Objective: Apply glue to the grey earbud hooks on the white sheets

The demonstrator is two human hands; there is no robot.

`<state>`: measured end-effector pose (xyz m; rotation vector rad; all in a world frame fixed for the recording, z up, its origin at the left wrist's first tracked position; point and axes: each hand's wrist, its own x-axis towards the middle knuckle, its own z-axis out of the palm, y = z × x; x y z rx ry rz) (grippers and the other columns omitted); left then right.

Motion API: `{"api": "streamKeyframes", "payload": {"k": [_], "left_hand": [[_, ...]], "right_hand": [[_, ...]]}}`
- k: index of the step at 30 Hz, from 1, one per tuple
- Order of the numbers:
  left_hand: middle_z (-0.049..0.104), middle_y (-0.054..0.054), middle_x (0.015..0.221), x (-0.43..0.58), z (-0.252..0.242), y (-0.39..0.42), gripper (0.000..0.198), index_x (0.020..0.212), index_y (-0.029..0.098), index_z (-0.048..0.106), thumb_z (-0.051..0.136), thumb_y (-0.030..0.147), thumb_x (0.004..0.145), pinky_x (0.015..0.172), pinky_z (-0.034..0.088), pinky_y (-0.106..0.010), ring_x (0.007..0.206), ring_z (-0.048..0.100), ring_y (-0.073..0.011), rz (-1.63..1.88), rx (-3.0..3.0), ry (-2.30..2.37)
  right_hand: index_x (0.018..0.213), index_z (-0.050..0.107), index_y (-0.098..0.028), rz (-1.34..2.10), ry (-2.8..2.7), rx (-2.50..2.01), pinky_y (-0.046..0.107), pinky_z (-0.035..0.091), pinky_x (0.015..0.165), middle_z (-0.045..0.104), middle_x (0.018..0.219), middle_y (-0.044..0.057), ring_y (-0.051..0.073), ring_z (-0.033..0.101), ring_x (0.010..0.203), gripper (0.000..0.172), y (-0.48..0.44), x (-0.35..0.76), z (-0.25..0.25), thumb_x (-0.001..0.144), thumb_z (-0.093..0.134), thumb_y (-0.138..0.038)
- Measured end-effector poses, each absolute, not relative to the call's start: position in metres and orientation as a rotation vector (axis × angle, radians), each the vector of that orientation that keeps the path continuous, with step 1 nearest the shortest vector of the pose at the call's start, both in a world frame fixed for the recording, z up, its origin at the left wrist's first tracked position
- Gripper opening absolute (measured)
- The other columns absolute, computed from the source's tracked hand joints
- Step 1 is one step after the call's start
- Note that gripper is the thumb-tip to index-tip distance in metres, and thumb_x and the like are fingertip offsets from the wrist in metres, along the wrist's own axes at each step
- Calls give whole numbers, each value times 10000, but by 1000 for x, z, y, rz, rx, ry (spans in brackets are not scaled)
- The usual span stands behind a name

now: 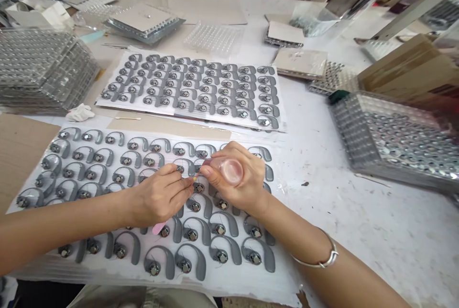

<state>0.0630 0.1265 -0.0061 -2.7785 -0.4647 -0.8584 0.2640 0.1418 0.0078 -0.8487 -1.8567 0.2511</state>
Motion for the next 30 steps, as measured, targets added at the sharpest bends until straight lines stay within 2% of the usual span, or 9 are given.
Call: {"api": "streamKeyframes", "payload": {"k": [14, 21, 30], "left_hand": [[647, -95, 671, 64, -9, 126, 218, 644, 122, 557, 539, 32, 841, 595, 399, -325, 615, 521, -169, -913, -2790, -485], [668, -116, 728, 63, -6, 126, 218, 669, 119, 574, 501, 28, 853, 595, 395, -329, 641, 524, -175, -882, -2803, -497], [631, -91, 631, 64, -2, 126, 220, 640, 117, 567, 519, 29, 836, 589, 409, -325, 611, 524, -178, -910, -2801, -487]], "right_hand": [[852, 625, -201, 214, -1849, -837, 287, 469, 484, 639, 688, 11, 143, 565, 559, 94, 142, 265, 7, 795, 699, -196], [824, 622, -199, 190, -1859, -828, 285, 473, 488, 641, 682, 7, 144, 571, 568, 90, 143, 266, 8, 788, 698, -168], [884, 627, -210, 173, -1849, -855, 300, 469, 458, 646, 684, 6, 150, 565, 542, 140, 141, 269, 5, 776, 715, -203]]}}
